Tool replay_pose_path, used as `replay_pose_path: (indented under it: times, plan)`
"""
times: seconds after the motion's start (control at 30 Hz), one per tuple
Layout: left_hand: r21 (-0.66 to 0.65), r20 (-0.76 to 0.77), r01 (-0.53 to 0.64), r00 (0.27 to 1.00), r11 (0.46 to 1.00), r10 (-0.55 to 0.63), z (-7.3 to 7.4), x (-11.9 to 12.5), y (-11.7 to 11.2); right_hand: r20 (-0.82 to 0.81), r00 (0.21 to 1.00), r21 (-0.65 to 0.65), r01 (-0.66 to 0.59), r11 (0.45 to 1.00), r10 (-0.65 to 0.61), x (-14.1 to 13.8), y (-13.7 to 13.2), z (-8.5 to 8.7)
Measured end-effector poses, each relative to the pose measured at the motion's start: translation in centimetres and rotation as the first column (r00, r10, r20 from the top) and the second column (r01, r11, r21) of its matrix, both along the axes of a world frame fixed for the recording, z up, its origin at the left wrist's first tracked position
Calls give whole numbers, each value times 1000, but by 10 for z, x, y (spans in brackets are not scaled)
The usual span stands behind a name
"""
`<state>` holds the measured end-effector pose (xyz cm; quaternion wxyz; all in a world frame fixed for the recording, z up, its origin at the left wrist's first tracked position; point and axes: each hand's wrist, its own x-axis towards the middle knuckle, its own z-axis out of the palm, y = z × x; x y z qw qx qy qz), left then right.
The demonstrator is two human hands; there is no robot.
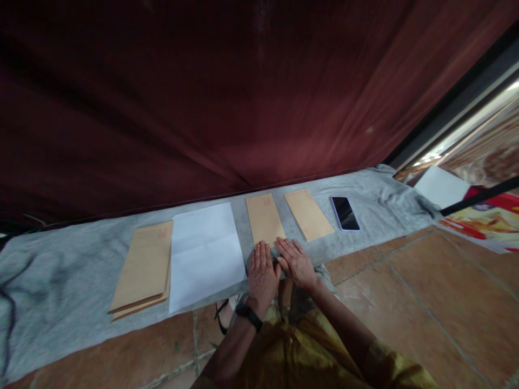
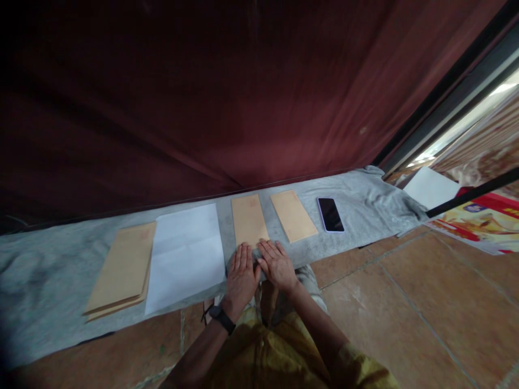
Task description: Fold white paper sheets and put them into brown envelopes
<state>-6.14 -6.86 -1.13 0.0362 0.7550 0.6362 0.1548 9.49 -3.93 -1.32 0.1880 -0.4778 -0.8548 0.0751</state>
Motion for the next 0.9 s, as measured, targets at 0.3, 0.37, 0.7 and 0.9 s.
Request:
replay_pose_path:
  times: [0.3, 0.37, 0.7, 0.9]
  plan:
    - [-10, 17, -72, 997, 997, 73, 3, -1, -11, -6, 999, 9, 41, 999, -41, 0, -4, 2]
    - [-25, 7, -88, 996, 996, 88, 6, 0, -13, -13, 999, 9, 46, 999, -46, -1, -4, 2]
    - [-72, 240, -92, 965, 993, 107, 2, -9, 2, -62, 996, 14, 62, 998, -61, -2, -3, -2]
    - [-71, 399, -158, 901, 985, 173, -10, -19, 21, -71, 994, 18, 81, 997, -79, -4, -4, -3]
